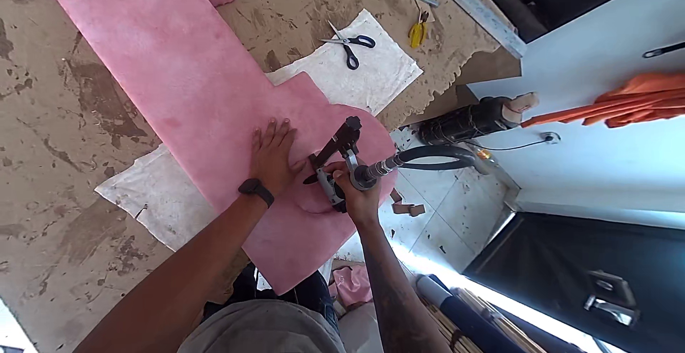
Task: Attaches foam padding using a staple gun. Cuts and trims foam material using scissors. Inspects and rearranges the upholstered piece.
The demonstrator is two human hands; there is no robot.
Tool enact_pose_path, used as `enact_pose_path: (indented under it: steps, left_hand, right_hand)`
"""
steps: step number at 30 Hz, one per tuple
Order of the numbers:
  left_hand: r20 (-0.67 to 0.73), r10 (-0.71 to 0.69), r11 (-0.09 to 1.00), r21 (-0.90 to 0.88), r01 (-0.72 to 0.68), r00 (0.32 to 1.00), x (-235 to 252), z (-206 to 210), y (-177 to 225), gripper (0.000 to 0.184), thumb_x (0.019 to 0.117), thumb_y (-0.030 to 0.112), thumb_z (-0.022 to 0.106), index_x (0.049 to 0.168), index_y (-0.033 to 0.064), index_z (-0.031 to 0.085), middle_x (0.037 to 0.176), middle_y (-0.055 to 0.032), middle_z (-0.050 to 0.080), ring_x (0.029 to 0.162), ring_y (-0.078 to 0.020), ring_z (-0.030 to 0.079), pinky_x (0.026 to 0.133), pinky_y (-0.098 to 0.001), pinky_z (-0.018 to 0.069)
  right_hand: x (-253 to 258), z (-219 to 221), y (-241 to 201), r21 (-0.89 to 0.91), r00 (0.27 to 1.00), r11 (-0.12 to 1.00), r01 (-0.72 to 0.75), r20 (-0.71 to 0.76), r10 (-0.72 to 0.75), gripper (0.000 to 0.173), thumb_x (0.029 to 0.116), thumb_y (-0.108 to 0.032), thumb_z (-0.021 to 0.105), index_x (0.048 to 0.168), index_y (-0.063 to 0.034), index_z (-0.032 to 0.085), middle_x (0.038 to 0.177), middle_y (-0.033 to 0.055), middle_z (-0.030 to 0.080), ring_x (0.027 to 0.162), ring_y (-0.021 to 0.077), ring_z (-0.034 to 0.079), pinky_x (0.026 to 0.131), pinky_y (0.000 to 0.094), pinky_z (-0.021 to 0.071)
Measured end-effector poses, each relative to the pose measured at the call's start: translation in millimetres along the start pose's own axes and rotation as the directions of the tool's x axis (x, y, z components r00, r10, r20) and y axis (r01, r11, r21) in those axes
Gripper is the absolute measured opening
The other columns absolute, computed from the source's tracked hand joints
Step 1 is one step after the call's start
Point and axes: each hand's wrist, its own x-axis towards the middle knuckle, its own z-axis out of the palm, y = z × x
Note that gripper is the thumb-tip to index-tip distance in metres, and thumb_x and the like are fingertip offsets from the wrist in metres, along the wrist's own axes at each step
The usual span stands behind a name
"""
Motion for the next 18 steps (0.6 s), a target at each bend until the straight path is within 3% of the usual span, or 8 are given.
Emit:
enact_pose_path:
  steps: [3, 7, 12, 18]
  left_hand:
    - [0.015, 0.081, 0.983, -0.169, -0.077, 0.997, -4, -11, -18, 0.068, 0.0947, 0.056, 0.062, 0.154, 0.0265, 0.048, 0.168, 0.0090, 0.032, 0.160, -0.0182, 0.012, 0.129, -0.0571, 0.0058]
    - [-0.030, 0.138, 0.882, -0.452, -0.137, 0.990, -10, -24, -38, 0.045, 0.1055, 0.034, 0.048, 0.148, 0.0215, 0.056, 0.158, 0.0074, 0.048, 0.157, -0.0130, 0.024, 0.131, -0.0525, 0.0110]
    - [-0.066, 0.141, 0.842, -0.517, -0.155, 0.988, -11, -28, -39, 0.046, 0.1031, 0.021, 0.041, 0.145, 0.0193, 0.060, 0.154, 0.0083, 0.054, 0.156, -0.0117, 0.027, 0.131, -0.0504, 0.0128]
    - [-0.077, 0.150, 0.838, -0.519, -0.168, 0.986, -13, -27, -37, 0.046, 0.1006, 0.017, 0.041, 0.142, 0.0175, 0.063, 0.152, 0.0073, 0.055, 0.155, -0.0127, 0.028, 0.131, -0.0505, 0.0136]
  right_hand:
    - [4, -2, 0, 0.032, 0.997, 0.999, 0.006, 0.072, -0.008, 0.019, 0.0912, -0.014, 0.065, 0.108, -0.0053, 0.067, 0.099, 0.0119, 0.076, 0.085, 0.0263, 0.073, 0.072, 0.0426, 0.0611]
    - [5, -4, 1, 0.018, 0.995, 1.000, 0.016, 0.103, -0.018, 0.017, 0.0899, -0.015, 0.068, 0.105, -0.0063, 0.068, 0.093, 0.0096, 0.075, 0.079, 0.0237, 0.072, 0.068, 0.0399, 0.0608]
    - [11, -11, 1, 0.032, 0.971, 0.999, 0.021, 0.237, -0.028, 0.019, 0.0885, -0.016, 0.069, 0.105, -0.0064, 0.068, 0.094, 0.0087, 0.074, 0.078, 0.0215, 0.070, 0.067, 0.0380, 0.0597]
    - [17, -22, 1, 0.015, 0.936, 0.999, 0.047, 0.348, -0.049, 0.019, 0.0871, -0.016, 0.070, 0.104, -0.0069, 0.069, 0.092, 0.0054, 0.072, 0.079, 0.0183, 0.069, 0.069, 0.0360, 0.0595]
